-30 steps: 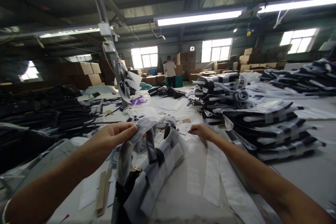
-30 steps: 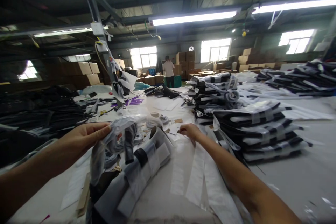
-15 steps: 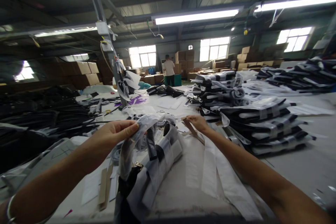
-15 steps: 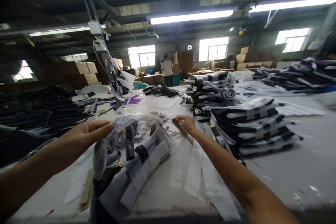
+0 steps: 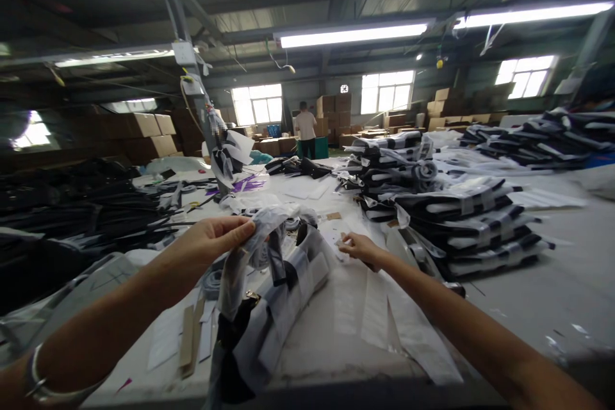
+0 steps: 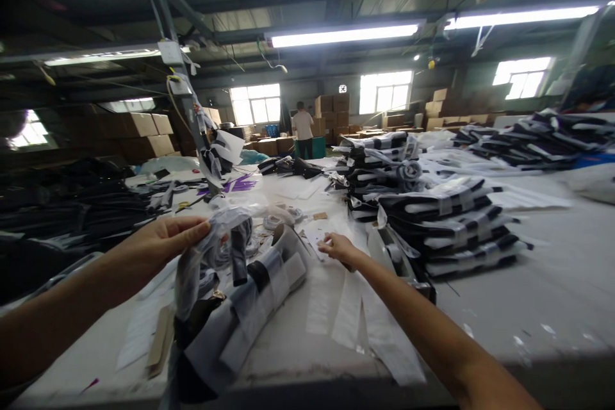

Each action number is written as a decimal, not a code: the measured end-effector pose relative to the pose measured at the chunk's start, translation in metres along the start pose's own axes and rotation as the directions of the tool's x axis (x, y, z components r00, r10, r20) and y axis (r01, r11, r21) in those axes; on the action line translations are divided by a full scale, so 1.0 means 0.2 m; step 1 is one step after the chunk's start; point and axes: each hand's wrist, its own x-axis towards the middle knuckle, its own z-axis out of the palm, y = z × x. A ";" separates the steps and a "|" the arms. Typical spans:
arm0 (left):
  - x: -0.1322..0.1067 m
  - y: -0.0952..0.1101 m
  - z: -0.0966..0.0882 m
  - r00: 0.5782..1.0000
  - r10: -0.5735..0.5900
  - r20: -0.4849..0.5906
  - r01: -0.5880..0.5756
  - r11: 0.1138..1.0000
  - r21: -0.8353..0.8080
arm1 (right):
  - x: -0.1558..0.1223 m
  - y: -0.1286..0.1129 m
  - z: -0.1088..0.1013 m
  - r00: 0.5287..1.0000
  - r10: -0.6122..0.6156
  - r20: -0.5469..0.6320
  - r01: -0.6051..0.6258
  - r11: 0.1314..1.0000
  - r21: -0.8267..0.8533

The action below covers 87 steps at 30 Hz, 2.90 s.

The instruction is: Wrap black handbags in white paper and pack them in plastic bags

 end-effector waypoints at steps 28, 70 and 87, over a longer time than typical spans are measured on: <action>-0.02 0.01 0.02 1.000 -0.008 -0.026 0.009 1.000 0.016 | -0.21 -0.01 -0.09 0.942 -0.133 -0.309 0.136 0.991 -0.012; -0.13 0.14 0.18 0.966 0.259 0.002 -0.239 0.885 0.399 | -0.87 -1.01 -0.08 0.888 -0.449 0.097 -0.058 0.098 0.993; -0.14 0.11 0.22 0.936 0.308 -0.172 -0.251 0.924 0.289 | -0.86 -1.08 -0.03 0.964 -0.265 0.034 -0.031 0.017 0.999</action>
